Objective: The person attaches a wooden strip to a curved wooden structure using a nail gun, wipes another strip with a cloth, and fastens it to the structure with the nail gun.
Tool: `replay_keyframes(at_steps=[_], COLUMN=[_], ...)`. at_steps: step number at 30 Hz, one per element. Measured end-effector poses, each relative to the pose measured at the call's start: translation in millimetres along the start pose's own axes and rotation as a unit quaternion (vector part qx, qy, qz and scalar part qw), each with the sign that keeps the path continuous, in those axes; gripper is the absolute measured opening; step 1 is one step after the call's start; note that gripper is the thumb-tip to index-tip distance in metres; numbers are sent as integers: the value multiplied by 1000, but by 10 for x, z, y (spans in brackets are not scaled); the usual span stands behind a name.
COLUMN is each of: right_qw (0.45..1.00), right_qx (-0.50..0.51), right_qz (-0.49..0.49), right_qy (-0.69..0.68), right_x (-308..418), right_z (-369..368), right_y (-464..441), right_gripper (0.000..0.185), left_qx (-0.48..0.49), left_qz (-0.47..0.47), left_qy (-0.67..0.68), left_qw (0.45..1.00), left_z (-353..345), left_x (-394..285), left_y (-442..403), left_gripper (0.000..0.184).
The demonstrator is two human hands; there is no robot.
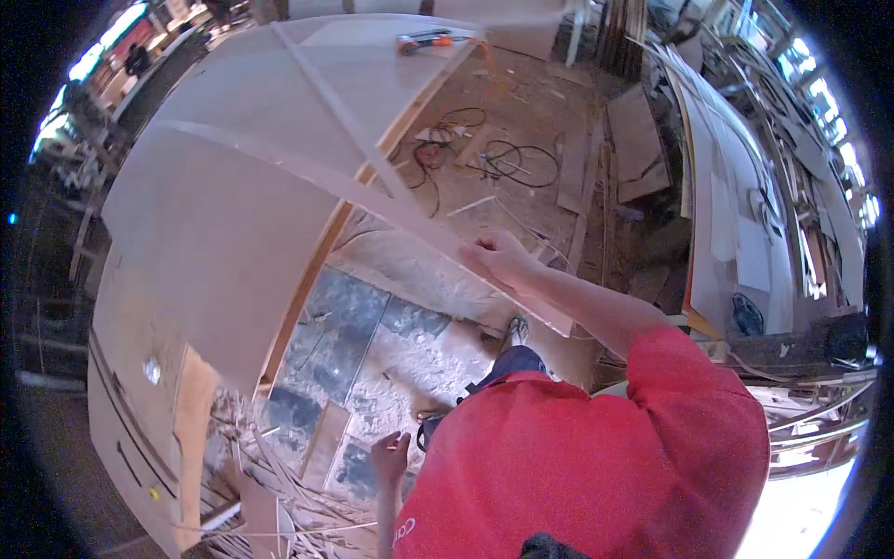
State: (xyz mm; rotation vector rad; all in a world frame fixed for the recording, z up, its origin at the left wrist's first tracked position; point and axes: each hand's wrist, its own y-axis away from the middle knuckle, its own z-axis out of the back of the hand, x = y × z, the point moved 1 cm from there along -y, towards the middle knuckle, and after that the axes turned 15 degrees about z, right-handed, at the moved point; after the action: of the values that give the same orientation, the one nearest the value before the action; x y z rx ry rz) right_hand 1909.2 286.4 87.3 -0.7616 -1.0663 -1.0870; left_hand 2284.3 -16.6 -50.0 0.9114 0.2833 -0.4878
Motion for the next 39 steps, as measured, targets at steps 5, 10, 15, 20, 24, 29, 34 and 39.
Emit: replay_keyframes(at_steps=[5,10,15,20,24,29,34,39], right_qw=[995,996,993,980,966,953,934,931], right_qx=[-38,-87,-109,-197,-259,-301,-354,-360], right_qz=[-25,-11,-46,3,-2,16,-24,-35], right_qy=[-85,-13,1,8,-7,-26,-43,-50], right_x=[-278,-510,-475,-959,-1201,-1429,-1484,-1878], right_z=[1366,2548,3385,3889,4385,4945,5542,6588], right_y=[90,-3,-225,-745,-1265,-1853,-2430,-3218], right_gripper=[32,33,27,26,23,18,19,17], left_qx=[59,195,189,271,306,296,173,301], left_qz=[-32,-64,-225,-266,-310,-303,-481,-370], left_qy=[-141,-187,-177,-142,-118,-104,-169,107], left_qw=[988,961,939,914,892,900,843,872], left_z=[-314,-860,-1107,-1409,-1737,-2158,-2481,-3194], left_x=[-1501,-2709,-4234,-5380,-6218,-8137,-10011,-11658], left_y=[324,-126,-90,-492,-1255,-1839,-2382,-2726], left_gripper=[49,37,24,15,15,20,22,23])
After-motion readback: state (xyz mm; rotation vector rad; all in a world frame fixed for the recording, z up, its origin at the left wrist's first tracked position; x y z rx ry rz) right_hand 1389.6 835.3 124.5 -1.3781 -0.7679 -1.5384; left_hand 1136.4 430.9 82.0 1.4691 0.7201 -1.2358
